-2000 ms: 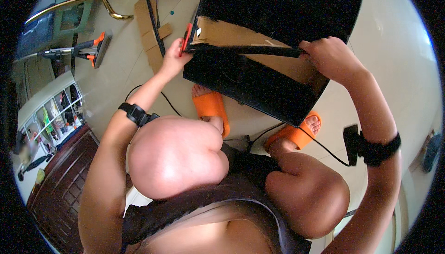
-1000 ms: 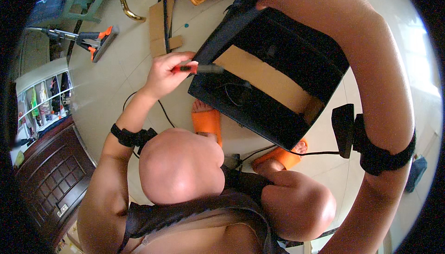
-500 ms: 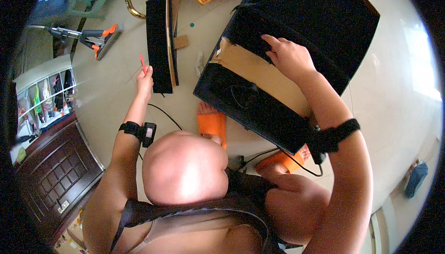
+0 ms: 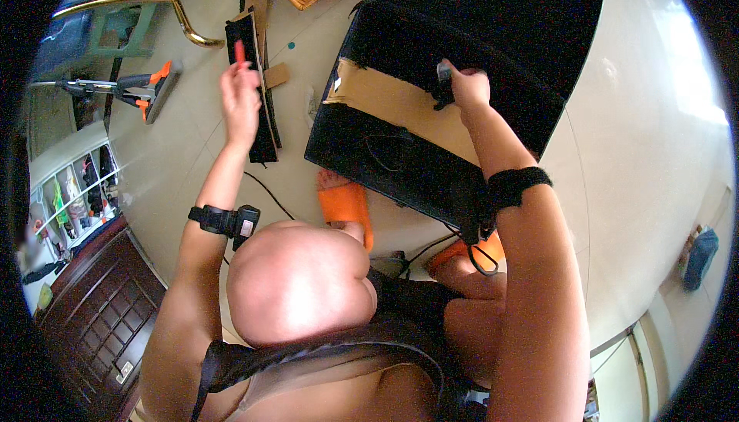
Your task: The person uses a red utility knife to cut the tape and remove the cardboard backing from a black box. They then remove a black plastic frame and a black foam insert from inside the box.
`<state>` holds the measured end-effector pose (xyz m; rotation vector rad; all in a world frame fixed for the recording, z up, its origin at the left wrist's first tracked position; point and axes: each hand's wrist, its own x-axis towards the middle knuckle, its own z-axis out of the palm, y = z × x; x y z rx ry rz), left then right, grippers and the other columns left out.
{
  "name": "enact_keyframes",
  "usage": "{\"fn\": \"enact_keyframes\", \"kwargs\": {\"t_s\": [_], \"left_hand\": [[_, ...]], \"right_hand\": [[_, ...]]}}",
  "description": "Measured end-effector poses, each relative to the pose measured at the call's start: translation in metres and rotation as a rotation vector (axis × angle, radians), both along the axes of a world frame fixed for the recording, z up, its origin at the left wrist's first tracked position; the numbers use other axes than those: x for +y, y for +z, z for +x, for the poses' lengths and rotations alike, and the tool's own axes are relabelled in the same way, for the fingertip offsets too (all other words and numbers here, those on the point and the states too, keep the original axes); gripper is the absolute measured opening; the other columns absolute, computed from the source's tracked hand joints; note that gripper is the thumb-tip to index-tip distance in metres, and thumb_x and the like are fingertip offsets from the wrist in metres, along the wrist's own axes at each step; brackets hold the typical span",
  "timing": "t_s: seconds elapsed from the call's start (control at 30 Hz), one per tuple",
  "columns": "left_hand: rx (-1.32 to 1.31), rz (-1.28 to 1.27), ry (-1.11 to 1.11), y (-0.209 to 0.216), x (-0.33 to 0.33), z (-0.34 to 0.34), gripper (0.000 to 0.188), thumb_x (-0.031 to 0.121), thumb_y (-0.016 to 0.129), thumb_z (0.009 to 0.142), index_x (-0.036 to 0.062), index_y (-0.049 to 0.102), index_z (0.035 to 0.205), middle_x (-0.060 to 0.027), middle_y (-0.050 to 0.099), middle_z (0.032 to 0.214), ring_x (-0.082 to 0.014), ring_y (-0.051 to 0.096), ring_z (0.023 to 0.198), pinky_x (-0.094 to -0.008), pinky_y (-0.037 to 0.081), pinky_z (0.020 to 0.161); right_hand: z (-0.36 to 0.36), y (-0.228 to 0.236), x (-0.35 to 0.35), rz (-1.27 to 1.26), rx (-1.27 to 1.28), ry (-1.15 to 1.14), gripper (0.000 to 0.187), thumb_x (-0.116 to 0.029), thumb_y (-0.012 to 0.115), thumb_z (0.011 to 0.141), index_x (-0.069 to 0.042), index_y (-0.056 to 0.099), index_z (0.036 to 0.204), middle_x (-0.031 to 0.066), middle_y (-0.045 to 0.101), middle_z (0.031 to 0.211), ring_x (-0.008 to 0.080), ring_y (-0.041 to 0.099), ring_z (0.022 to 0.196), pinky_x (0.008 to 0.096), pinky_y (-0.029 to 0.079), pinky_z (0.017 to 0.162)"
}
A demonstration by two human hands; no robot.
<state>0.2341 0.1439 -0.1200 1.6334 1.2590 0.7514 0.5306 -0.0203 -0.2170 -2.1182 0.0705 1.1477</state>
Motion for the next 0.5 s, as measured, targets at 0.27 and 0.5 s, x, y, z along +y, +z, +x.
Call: {"fn": "enact_keyframes", "kwargs": {"t_s": [0.27, 0.5], "left_hand": [[0.231, -0.219, -0.694, -0.052, -0.055, 0.119, 0.023, 0.021, 0.039, 0.094, 0.0041, 0.052, 0.102, -0.0004, 0.05, 0.068, -0.0096, 0.049, 0.065, -0.0246, 0.042, 0.063], [0.383, -0.024, -0.683, -0.093, -0.053, 0.121, 0.026, 0.019, 0.038, 0.092, 0.0015, 0.048, 0.109, -0.008, 0.055, 0.076, -0.0202, 0.053, 0.068, -0.0311, 0.044, 0.066]], "right_hand": [[-0.018, -0.04, -0.014, 0.058, -0.066, 0.263, 0.057, -0.048, 0.034, 0.089, 0.002, 0.056, 0.104, 0.0266, 0.055, 0.106, 0.0382, 0.051, 0.103, 0.0405, 0.04, 0.088], [-0.025, -0.016, -0.027, 0.253, -0.426, 0.672, 0.034, -0.028, 0.037, 0.092, 0.0, 0.055, 0.094, 0.0236, 0.056, 0.095, 0.039, 0.05, 0.093, 0.0447, 0.04, 0.083]]}}
